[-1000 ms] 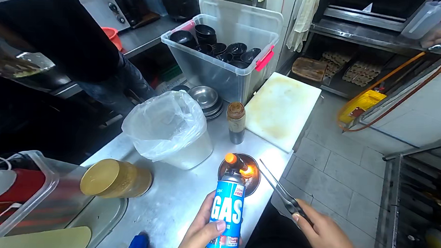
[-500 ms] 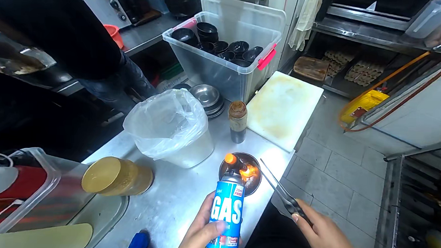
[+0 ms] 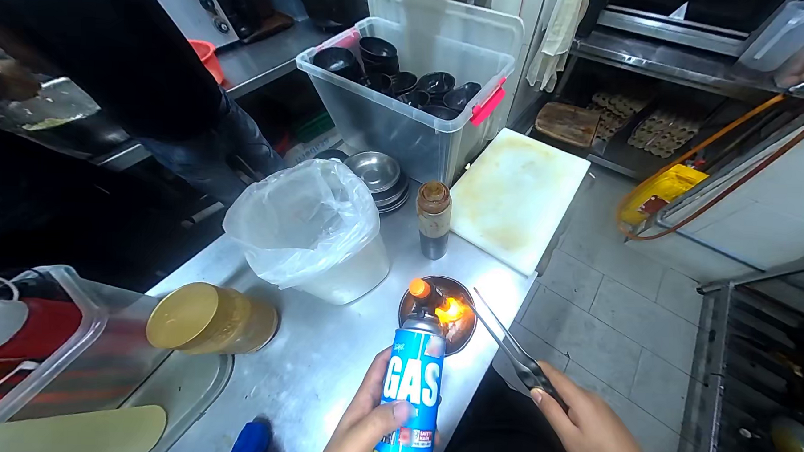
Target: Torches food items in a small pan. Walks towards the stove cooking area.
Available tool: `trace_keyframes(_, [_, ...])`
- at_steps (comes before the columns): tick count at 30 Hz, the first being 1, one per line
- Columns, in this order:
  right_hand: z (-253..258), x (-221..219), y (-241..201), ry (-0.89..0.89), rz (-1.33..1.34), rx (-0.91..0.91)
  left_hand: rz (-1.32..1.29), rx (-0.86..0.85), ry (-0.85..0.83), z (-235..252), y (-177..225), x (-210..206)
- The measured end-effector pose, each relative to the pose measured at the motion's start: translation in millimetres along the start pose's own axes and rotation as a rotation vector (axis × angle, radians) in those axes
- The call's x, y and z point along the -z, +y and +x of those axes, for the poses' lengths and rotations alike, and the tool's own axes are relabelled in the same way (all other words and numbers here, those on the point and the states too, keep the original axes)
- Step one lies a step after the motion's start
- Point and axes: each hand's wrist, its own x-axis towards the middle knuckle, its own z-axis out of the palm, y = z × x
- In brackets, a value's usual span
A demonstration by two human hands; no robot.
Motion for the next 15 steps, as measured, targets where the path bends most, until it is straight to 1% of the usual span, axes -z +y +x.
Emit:
trace_keyframes(7, [-1.5, -0.8, -0.8, -0.013, -0.002, -0.022, -0.009, -0.003, -0.014, 0.3, -0.1, 1.1])
trace_keyframes(15, [-1.2, -2.3, 3.5, 0.015, 0.004, 0.007, -0.011, -0.006, -0.01, 1.2, -0.9, 1.1])
